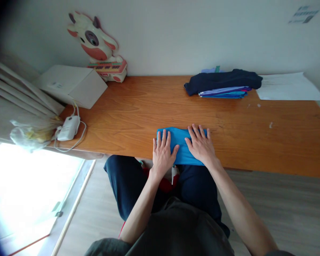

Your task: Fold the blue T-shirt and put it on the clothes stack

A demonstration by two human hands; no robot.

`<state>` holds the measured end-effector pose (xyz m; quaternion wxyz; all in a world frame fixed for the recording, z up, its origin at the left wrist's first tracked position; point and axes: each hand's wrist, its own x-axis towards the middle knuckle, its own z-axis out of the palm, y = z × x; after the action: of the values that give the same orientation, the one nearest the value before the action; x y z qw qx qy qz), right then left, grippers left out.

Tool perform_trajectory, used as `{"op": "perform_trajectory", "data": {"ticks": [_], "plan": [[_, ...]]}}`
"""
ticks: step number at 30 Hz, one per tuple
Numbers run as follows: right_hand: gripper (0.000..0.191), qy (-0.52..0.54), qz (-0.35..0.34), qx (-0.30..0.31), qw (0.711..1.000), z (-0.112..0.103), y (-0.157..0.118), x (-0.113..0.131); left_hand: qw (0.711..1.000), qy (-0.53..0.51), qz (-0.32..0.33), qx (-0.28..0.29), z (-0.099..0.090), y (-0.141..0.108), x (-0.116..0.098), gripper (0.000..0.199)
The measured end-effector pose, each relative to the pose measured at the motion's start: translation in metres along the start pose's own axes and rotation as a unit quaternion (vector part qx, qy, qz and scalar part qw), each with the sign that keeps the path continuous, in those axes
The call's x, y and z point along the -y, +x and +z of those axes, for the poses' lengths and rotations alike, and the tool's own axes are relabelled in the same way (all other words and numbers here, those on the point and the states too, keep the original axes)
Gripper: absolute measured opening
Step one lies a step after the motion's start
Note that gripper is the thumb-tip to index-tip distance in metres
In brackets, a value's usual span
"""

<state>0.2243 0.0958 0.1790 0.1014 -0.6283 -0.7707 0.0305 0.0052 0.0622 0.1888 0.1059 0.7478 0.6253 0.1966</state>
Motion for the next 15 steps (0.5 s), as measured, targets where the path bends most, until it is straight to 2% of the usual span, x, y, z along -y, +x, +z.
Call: {"op": "perform_trajectory", "data": {"ticks": [3,7,12,15], "plan": [[0.074,-0.003,0.003,0.005,1.000,0.000,0.000,0.000,1.000,0.008,-0.014,-0.006,-0.001,-0.005,0.004,0.080],[0.076,0.006,0.001,0.007,1.000,-0.001,0.001,-0.001,0.997,0.025,-0.066,-0.033,-0.002,-0.016,0.015,0.077],[0.076,0.008,0.000,0.005,1.000,0.000,0.001,-0.001,0.995,-0.011,-0.086,-0.043,-0.005,-0.038,0.034,0.069],[0.076,0.009,0.001,0.001,1.000,0.000,0.001,-0.001,0.985,-0.091,-0.097,-0.106,0.001,-0.067,0.040,0.051]]}}
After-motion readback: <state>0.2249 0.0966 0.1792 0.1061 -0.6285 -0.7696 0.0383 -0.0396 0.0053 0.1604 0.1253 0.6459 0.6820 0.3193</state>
